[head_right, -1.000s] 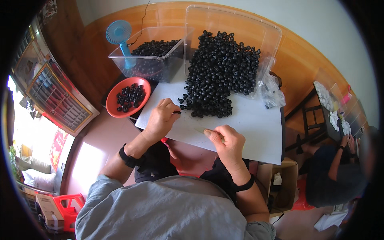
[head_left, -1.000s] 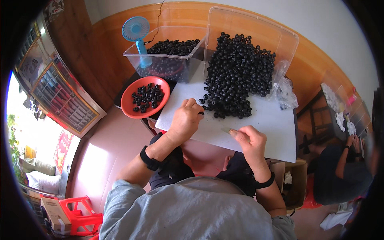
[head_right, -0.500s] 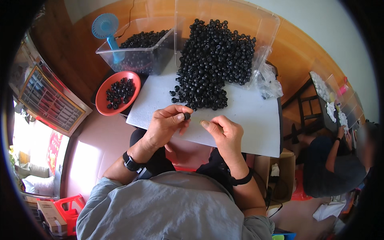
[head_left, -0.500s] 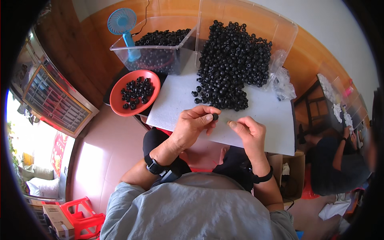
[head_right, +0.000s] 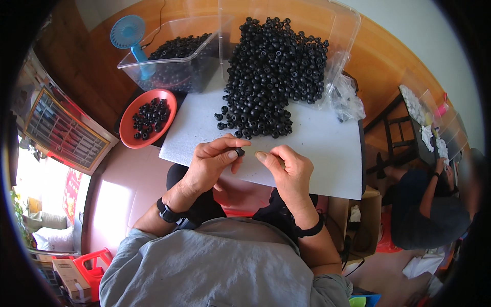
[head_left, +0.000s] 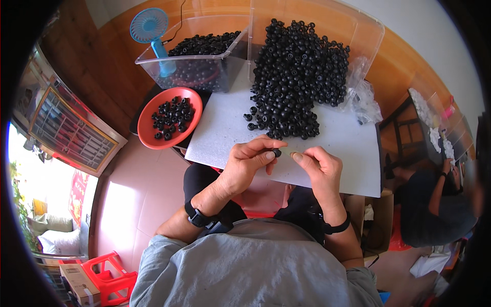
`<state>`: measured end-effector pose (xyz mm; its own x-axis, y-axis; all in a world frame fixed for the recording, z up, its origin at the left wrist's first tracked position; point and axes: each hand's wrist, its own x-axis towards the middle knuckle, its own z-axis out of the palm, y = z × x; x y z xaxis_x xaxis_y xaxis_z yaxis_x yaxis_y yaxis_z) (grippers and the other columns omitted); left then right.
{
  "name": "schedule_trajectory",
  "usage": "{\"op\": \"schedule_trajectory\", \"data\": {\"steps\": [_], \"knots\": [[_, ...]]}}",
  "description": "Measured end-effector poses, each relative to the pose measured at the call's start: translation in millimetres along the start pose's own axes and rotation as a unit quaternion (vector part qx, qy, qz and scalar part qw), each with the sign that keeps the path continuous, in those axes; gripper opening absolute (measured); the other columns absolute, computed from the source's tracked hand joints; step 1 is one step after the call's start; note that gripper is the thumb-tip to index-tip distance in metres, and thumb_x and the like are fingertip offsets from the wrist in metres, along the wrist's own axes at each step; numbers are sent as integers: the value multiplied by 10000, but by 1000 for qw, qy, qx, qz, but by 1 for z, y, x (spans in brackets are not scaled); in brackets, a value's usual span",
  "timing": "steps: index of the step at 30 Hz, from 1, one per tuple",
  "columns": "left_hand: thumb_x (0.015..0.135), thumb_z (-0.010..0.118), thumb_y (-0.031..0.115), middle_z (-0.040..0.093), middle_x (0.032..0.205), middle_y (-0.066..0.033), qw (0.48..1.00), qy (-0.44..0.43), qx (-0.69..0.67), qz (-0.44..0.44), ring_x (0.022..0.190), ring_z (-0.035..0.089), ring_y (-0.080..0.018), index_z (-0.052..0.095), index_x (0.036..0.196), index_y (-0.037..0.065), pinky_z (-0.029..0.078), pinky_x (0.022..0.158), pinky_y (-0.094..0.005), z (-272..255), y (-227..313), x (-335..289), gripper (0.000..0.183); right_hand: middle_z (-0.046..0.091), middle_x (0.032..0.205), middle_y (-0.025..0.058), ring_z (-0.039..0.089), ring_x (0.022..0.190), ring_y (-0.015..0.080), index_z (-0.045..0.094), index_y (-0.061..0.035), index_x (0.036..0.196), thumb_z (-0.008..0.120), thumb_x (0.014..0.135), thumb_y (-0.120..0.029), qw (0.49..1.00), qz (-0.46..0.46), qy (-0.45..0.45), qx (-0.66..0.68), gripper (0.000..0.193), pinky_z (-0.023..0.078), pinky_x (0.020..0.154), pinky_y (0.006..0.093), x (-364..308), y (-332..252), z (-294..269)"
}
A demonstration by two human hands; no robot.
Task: Trim and sort small black components into a container.
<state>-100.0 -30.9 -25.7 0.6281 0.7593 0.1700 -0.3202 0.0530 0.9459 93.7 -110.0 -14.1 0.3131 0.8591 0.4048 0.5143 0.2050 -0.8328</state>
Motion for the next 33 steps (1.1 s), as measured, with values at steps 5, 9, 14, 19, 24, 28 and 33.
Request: {"op": "schedule_trajectory", "data": {"steps": [5,9,14,19,24,28,33], "knots": [[994,555,-57,575,988,-53,999,8,35,13,774,563,-133,695,1236,-20,480,751,-269,2,0,-2,282,570,593,33,491,522,99,661,-1,787,812,885,-202,1000,-10,4,-17,269,399,502,269,-1,3,1],[994,551,-61,573,1014,-59,999,13,32,13,779,574,-139,696,1217,-27,484,749,-271,0,-2,-2,268,573,593,39,492,516,107,662,-4,786,807,891,-209,1000,-17,-3,-16,272,401,500,276,-1,2,1],[992,550,-61,570,1041,-65,1000,17,-5,-8,797,578,-150,692,1200,-47,488,735,-277,1,-3,0,252,612,644,59,549,543,161,668,-20,785,813,873,-196,997,-68,-12,-47,244,430,521,300,-4,2,1],[993,567,-35,569,1043,-63,996,9,-90,-24,802,573,-164,694,1209,-56,484,713,-285,-2,-3,2,251,626,665,63,574,559,178,671,-25,796,819,864,-184,995,-91,-11,-50,228,443,530,305,-7,5,0],[995,572,-20,566,1003,-60,996,-3,-84,-11,790,569,-169,696,1228,-54,479,706,-285,-1,1,0,265,636,671,71,580,561,164,665,-18,810,815,874,-180,998,-57,21,-33,229,448,530,296,-5,5,2],[992,574,-21,561,967,-62,997,-1,-75,-3,776,563,-170,699,1223,-58,472,702,-285,0,1,-1,265,643,671,72,583,564,154,659,-17,806,816,878,-184,997,-58,27,-33,240,448,531,289,-5,5,3],[993,575,-15,558,964,-67,997,-2,-79,-4,772,564,-175,698,1211,-66,470,700,-289,0,2,-1,255,642,665,69,583,564,153,657,-21,798,819,876,-190,998,-55,17,-38,246,448,529,290,-5,4,2]]}}
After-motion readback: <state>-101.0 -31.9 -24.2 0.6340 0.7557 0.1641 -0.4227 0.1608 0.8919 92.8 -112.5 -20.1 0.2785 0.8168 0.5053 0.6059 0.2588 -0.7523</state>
